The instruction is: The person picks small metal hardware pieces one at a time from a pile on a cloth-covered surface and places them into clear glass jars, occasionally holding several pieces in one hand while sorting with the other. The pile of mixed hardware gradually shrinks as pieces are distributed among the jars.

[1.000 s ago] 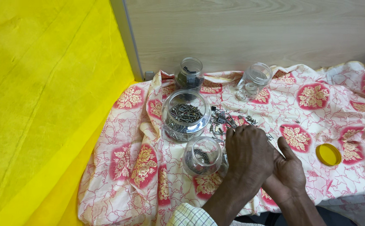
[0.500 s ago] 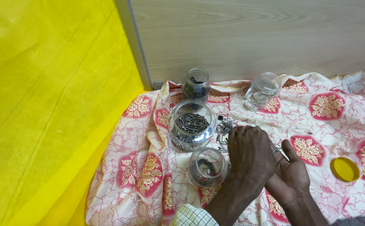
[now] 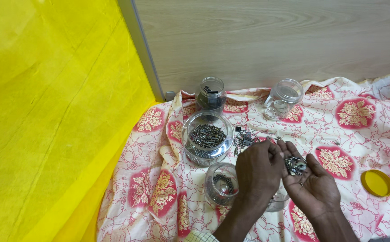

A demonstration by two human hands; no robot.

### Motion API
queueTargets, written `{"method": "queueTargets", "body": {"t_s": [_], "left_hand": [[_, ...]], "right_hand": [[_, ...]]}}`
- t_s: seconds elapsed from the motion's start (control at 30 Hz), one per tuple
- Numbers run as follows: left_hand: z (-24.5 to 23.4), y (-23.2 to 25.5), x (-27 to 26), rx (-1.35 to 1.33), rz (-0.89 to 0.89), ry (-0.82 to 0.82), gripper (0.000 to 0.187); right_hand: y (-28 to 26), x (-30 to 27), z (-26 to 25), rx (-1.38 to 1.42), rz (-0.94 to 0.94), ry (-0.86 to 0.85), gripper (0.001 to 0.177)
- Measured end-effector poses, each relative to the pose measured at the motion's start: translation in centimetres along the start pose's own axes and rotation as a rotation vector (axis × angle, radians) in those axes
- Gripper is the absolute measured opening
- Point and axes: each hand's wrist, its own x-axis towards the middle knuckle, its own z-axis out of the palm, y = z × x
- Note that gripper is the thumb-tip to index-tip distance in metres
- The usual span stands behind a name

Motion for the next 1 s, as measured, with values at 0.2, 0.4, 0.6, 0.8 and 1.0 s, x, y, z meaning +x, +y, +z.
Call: {"method": "queueTargets", "body": {"t_s": [0.2, 0.4, 0.6, 0.8, 1.0], "left_hand": [[1.6, -2.8, -1.4, 0.052, -0.033, -0.091, 0.01], [2.0, -2.6, -1.4, 0.171, 0.055, -0.106, 0.009], [2.0, 0.4, -0.6, 0.137, 0.21, 0.012, 0.011], [3.2, 1.4, -0.5, 0.288, 0.392, -0.002, 0.013], [4.3, 0.4, -0.5, 0.321, 0.491, 0.001, 0.026]], "right_hand": [[-0.9, -0.5, 1.2, 0.082, -0.084, 0.005, 0.054], [-0.8, -0.9, 1.1, 0.046, -0.083, -0.016, 0.058], [-0.9, -0.8, -0.6, -0.013, -0.016, -0.032, 0.063], [-1.3, -0.8, -2.5, -0.024, 0.123, -0.146, 0.068], [-1.3, -1.0, -2.8, -0.053, 0.141, -0.105, 0.07]]}}
